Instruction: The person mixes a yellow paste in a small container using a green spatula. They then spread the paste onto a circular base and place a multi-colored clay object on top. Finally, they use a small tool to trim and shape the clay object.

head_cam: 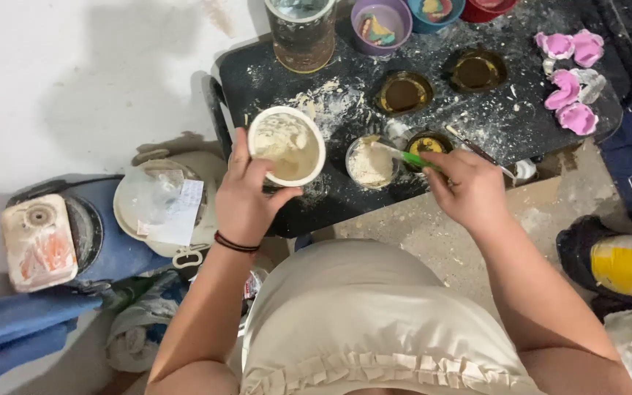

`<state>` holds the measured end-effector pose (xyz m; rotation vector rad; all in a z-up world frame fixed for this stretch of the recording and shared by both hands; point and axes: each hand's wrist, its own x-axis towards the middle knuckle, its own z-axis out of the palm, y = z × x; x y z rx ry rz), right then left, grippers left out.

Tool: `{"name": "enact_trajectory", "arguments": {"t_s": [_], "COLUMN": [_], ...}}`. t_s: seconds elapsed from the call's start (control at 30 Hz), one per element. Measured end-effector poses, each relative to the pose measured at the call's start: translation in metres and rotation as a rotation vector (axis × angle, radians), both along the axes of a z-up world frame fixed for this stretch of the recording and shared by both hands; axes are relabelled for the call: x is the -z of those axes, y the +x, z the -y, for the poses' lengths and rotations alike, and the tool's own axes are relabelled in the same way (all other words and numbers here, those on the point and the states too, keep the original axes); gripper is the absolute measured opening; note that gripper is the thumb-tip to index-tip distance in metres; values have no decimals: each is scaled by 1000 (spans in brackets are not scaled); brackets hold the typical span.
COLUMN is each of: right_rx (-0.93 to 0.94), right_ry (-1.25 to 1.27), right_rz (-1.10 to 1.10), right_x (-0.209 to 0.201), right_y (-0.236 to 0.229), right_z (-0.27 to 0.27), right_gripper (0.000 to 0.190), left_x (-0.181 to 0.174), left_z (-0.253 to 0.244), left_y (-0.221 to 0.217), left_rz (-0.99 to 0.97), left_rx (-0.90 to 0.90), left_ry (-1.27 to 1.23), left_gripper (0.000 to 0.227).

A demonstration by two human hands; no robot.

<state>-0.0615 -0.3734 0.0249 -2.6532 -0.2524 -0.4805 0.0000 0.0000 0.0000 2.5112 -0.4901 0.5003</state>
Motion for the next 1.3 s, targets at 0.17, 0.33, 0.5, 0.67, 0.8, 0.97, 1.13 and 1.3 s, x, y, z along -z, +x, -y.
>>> {"name": "enact_trajectory", "arguments": {"t_s": [0.17, 0.33, 0.5, 0.67, 0.8, 0.97, 1.13, 1.3], "right_rx": [37, 232, 363, 402, 384, 209, 77, 141], "right_ry": [53, 126, 493, 532, 632, 619, 663, 570], "right_rz": [-99, -127, -427, -516, -398, -382, -491, -324], "right_x": [30, 42, -13, 8, 28, 36, 80, 145], "right_y": [-1, -7, -7, 28, 79, 175, 245, 278], "right_z": [-41, -46, -66, -26, 10, 26, 32, 47], "right_gripper": [17, 19, 32, 43, 36, 37, 57, 29], "left_x": [5, -3, 6, 34, 41, 42, 40, 40], "left_z": [-19, -23, -26, -30, -21, -11, 30, 103], "left_y": [20, 53, 111, 165, 192, 191, 129, 33], "left_rz": [-4, -7, -127, -172, -169, -185, -70, -800], "left_rx": [3, 34, -53, -118, -187, -197, -202, -266], "left_ry": [-32, -109, -423, -509, -575, -605, -499, -738], "left_gripper": [58, 54, 49, 52, 48, 56, 99, 74]}}
